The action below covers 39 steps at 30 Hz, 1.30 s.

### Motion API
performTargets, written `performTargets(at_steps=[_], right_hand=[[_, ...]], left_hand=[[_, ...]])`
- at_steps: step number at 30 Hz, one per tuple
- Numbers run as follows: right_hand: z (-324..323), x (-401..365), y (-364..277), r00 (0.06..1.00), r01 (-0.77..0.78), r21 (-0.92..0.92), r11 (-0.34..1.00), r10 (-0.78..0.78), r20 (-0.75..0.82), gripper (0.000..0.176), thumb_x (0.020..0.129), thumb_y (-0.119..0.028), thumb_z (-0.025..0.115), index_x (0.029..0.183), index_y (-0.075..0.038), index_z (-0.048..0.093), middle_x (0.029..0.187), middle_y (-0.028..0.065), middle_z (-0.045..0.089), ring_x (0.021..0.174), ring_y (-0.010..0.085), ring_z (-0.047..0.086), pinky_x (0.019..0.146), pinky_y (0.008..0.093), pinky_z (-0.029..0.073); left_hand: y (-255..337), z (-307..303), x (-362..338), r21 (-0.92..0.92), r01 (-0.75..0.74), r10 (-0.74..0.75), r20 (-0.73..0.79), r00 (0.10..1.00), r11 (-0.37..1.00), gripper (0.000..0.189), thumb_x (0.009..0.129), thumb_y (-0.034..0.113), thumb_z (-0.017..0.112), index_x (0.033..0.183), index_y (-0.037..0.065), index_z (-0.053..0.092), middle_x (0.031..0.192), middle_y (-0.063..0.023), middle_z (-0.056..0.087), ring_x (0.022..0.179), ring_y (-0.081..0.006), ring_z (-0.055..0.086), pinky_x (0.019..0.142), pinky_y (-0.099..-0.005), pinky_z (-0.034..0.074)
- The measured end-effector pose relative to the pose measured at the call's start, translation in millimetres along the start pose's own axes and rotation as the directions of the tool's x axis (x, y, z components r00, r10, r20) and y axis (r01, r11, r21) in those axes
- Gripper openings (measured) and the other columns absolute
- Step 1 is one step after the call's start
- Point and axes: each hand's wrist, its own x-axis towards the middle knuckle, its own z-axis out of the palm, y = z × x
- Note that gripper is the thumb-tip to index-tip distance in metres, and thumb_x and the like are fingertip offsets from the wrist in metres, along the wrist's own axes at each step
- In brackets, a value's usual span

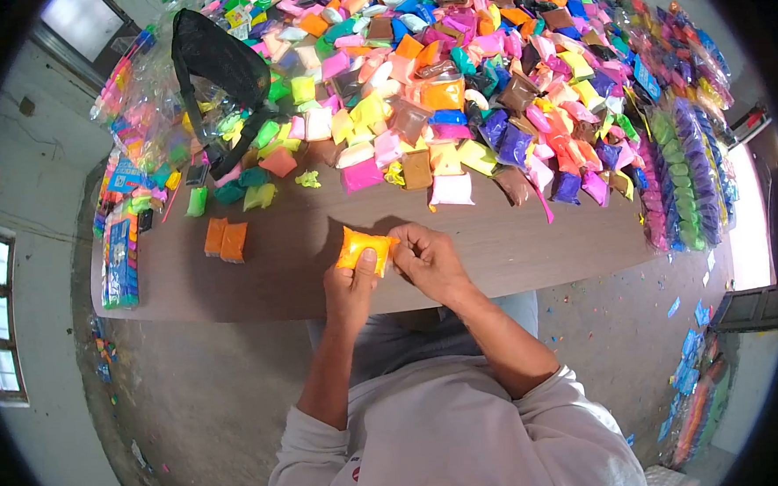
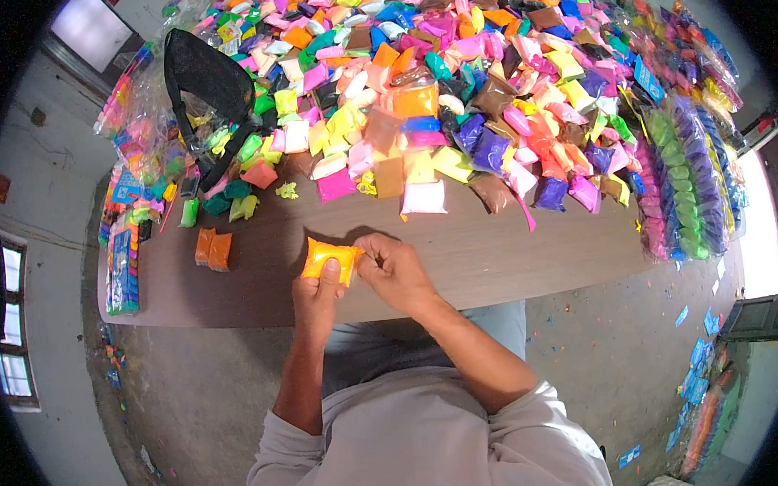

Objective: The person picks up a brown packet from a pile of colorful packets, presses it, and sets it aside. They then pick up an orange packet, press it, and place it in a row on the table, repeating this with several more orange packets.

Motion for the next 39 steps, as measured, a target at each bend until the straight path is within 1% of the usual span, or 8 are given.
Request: performTargets(at_steps=[11,19,23,28,33,35,38,39], right_hand=[[-0.1,1.8,4.8,0.994,0.094,-0.030,0.995,-0.096,-0.053,0.011,0.086,-0.006,0.059,0.094,0.000,0.060,0.068,-0.0013,0.050,0.063,0.0052,0.042,0.053,0.0221,0.037],[3.3,1.4,-3.9,0.947,0.190,-0.479,0.857,-0.288,-0.140,0.007,0.080,-0.008,0.056,0.082,-0.001,0.056,0.069,0.0201,0.058,0.063,0.0389,0.057,0.056,0.0401,0.046],[-11.3,0.2,-2.7,0.873,0.189,-0.530,0.827,-0.388,-0.295,0.009,0.082,-0.009,0.057,0.084,-0.001,0.059,0.072,0.0205,0.059,0.064,0.0374,0.059,0.057,0.0392,0.047],[-53.5,-34.0,-17.6,0.893,-0.010,-0.411,0.912,-0.176,-0.414,0.016,0.085,-0.012,0.058,0.091,0.001,0.064,0.073,0.0153,0.063,0.064,0.0220,0.062,0.062,0.0320,0.048],[-126.0,-65.2,-6.2,0.686,-0.029,-0.486,0.873,-0.336,-0.645,0.013,0.085,-0.009,0.059,0.092,0.001,0.065,0.084,0.0125,0.066,0.078,0.0215,0.063,0.074,0.0316,0.048],[-142.6,-69.1,-25.0,0.503,-0.112,-0.886,0.450,-0.743,-0.441,0.016,0.086,-0.010,0.060,0.097,0.000,0.065,0.096,0.0130,0.065,0.088,0.0231,0.061,0.081,0.0338,0.047],[-135.4,-71.5,-31.4,0.583,-0.066,-0.775,0.629,-0.606,-0.541,0.024,0.085,-0.011,0.062,0.107,-0.001,0.062,0.103,0.0137,0.063,0.094,0.0230,0.059,0.085,0.0349,0.045],[-122.6,-70.8,-34.1,0.692,-0.003,-0.716,0.698,-0.516,-0.505,0.027,0.085,-0.012,0.062,0.110,-0.002,0.061,0.104,0.0137,0.062,0.094,0.0228,0.059,0.084,0.0350,0.046]], left_hand=[[2.1,2.3,-0.4,-0.012,-0.014,0.014,-0.012,1.000,1.000,0.036,0.093,0.038,0.053,0.081,0.004,0.060,0.062,0.0038,0.050,0.058,-0.0048,0.044,0.052,-0.0234,0.036],[0.7,3.4,-2.6,0.031,-0.014,0.014,-0.011,1.000,0.999,0.037,0.093,0.038,0.052,0.079,0.004,0.059,0.060,0.0041,0.048,0.056,-0.0047,0.043,0.051,-0.0242,0.036],[2.8,-0.7,-2.6,-0.022,0.006,-0.007,-0.049,0.999,1.000,0.038,0.094,0.037,0.050,0.078,0.004,0.058,0.059,0.0040,0.047,0.055,-0.0045,0.042,0.050,-0.0243,0.035],[-8.8,-0.7,1.5,-0.078,-0.019,0.017,-0.025,1.000,0.997,0.038,0.094,0.038,0.050,0.077,0.005,0.057,0.059,0.0040,0.047,0.055,-0.0043,0.042,0.050,-0.0238,0.034],[-7.3,-2.7,0.8,-0.106,-0.003,0.002,-0.006,1.000,0.994,0.037,0.094,0.038,0.050,0.079,0.005,0.057,0.062,0.0039,0.048,0.057,-0.0042,0.042,0.051,-0.0229,0.034],[-7.2,-3.5,0.6,-0.120,0.001,-0.001,0.007,1.000,0.993,0.037,0.094,0.038,0.050,0.080,0.005,0.057,0.062,0.0040,0.048,0.058,-0.0041,0.042,0.052,-0.0228,0.034],[-4.9,-5.1,0.7,-0.109,0.004,0.003,0.058,0.998,0.994,0.038,0.095,0.040,0.048,0.086,0.005,0.059,0.069,0.0036,0.051,0.059,-0.0040,0.042,0.054,-0.0218,0.034],[-4.4,-6.3,0.1,-0.078,0.004,0.004,0.094,0.996,0.997,0.041,0.096,0.041,0.046,0.092,0.004,0.062,0.075,0.0031,0.055,0.061,-0.0040,0.042,0.056,-0.0209,0.034]])
